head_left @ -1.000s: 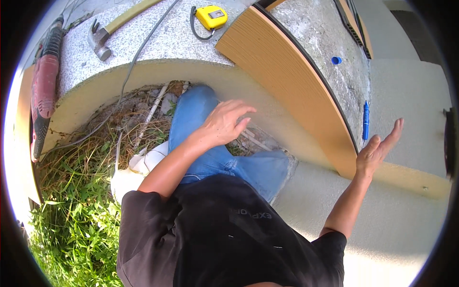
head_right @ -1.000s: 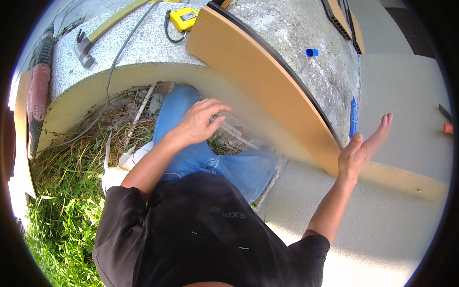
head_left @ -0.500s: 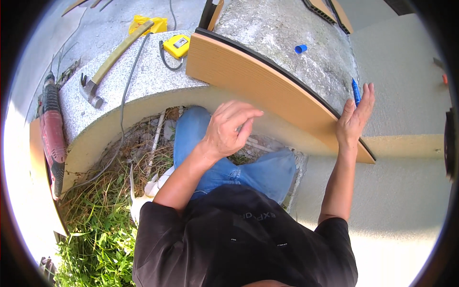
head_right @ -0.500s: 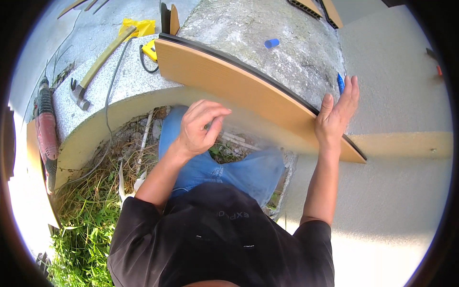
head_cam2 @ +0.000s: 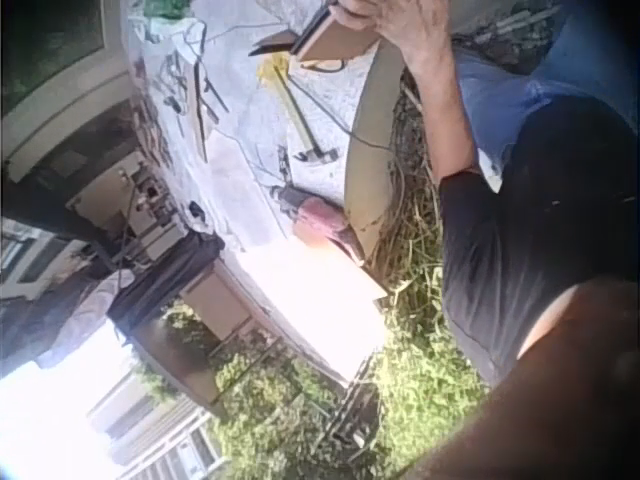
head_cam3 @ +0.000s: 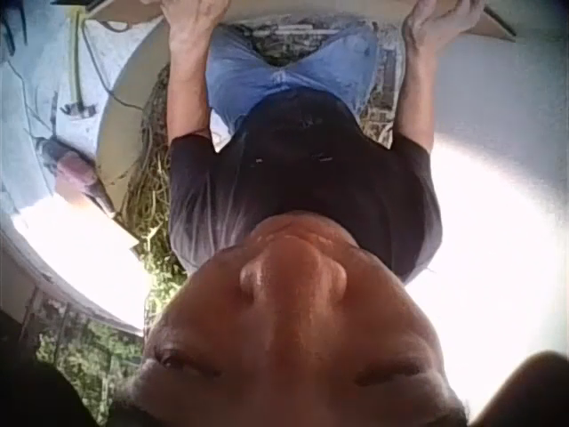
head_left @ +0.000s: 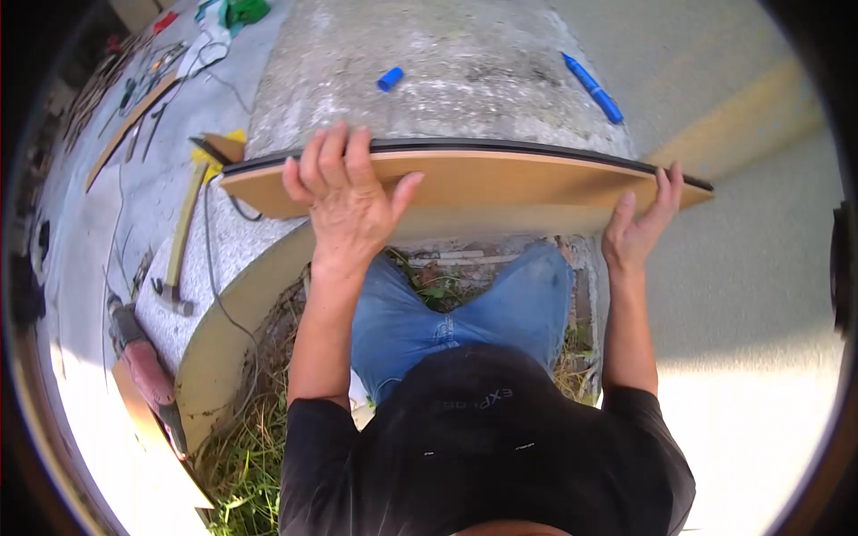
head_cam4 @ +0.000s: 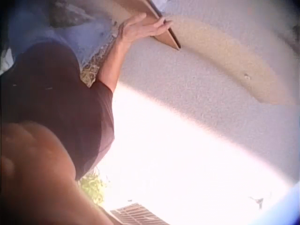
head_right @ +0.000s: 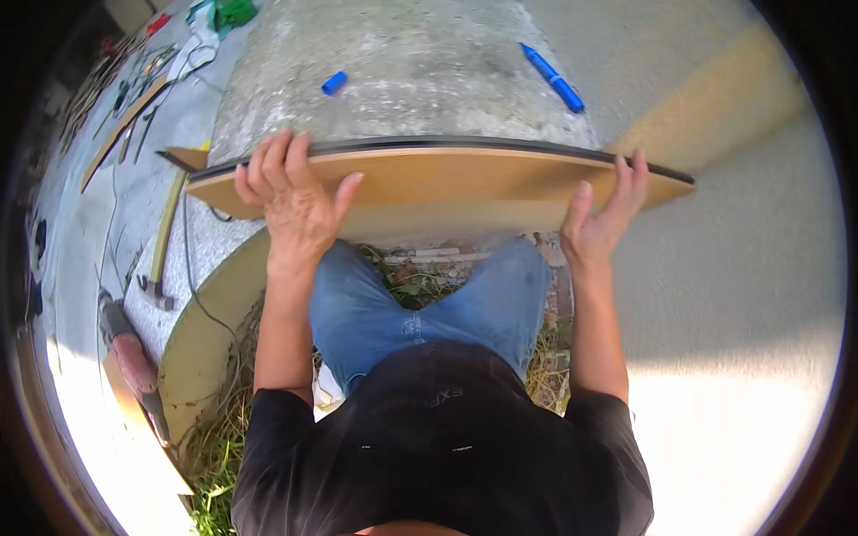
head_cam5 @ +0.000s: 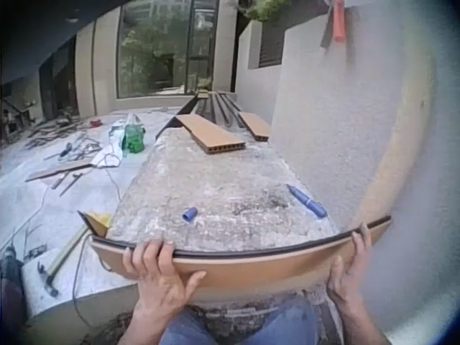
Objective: The person cuts a metal clip held with pliers using an angle grinder, carries a wooden board to a concrete ledge, and attaches the clip to the board before fitting the board into place against the ledge.
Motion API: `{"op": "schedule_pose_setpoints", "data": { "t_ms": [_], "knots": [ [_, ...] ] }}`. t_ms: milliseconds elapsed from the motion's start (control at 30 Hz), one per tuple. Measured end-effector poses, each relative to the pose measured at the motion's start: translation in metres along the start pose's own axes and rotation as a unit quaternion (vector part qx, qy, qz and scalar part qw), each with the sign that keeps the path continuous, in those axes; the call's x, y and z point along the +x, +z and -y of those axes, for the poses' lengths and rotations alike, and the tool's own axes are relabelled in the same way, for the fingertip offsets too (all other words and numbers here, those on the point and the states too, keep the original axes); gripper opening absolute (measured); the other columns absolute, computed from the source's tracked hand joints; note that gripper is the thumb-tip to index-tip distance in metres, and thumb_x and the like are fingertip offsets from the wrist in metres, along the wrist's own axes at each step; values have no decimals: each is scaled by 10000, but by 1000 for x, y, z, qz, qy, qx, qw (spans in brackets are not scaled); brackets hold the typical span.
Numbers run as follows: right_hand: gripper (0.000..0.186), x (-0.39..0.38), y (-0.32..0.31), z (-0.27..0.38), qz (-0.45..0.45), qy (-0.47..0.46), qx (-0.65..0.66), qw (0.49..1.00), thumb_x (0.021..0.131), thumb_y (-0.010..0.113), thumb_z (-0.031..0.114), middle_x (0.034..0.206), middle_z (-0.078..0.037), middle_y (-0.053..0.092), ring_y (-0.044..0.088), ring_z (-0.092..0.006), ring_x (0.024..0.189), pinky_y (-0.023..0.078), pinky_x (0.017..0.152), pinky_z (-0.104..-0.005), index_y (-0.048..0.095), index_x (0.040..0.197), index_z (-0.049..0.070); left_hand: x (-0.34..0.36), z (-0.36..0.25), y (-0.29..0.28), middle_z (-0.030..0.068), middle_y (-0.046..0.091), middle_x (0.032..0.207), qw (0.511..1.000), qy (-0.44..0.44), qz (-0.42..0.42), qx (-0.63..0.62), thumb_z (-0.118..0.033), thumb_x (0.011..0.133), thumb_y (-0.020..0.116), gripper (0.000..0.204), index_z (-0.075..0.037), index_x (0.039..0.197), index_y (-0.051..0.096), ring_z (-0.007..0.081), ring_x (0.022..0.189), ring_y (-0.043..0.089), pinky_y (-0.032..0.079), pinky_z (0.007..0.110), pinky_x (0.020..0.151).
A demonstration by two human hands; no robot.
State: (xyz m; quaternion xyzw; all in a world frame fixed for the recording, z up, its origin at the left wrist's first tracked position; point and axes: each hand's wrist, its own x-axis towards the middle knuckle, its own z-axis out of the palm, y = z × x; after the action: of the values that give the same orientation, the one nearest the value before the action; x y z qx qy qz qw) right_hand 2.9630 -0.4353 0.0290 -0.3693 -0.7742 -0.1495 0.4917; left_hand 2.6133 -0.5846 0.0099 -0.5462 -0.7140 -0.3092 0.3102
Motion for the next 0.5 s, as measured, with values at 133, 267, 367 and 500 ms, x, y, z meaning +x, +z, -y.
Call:
{"op": "schedule_pose_setpoints", "data": {
  "t_ms": [133,267,367,500],
  "knots": [
    [565,3,19,7,7,-38,37,999,1042,599,180,1656,-274,342,334,-436,1537,262,1264,-534,418,1531,-35,1,5,-7,107,472,1492,999,-34,-14,-34,-483,819,848,806,-96,1436,502,331,1431,397,157,561,1219],
    [551,31,63,42,-12,-120,85,989,1061,592,228,1644,-294,352,362,-447,1515,286,1250,-538,437,1520,-35,-22,44,-40,145,538,1440,990,-18,-84,-109,-286,861,825,653,-57,1407,550,354,1346,506,326,493,1174],
    [511,38,75,51,-37,-177,7,983,1100,519,302,1571,-289,462,475,-456,1426,382,1179,-552,493,1476,-43,-63,91,-44,231,581,1385,939,-195,-210,-188,-219,1015,682,532,37,1451,518,362,1291,568,419,464,1147],
    [476,39,78,49,-63,-232,-46,969,1154,366,329,1474,-264,580,569,-431,1336,443,1108,-522,568,1399,-25,-75,118,-10,292,568,1407,869,-317,-168,-340,-414,1076,610,662,77,1486,438,457,1299,566,430,489,1147]
  ]
}}
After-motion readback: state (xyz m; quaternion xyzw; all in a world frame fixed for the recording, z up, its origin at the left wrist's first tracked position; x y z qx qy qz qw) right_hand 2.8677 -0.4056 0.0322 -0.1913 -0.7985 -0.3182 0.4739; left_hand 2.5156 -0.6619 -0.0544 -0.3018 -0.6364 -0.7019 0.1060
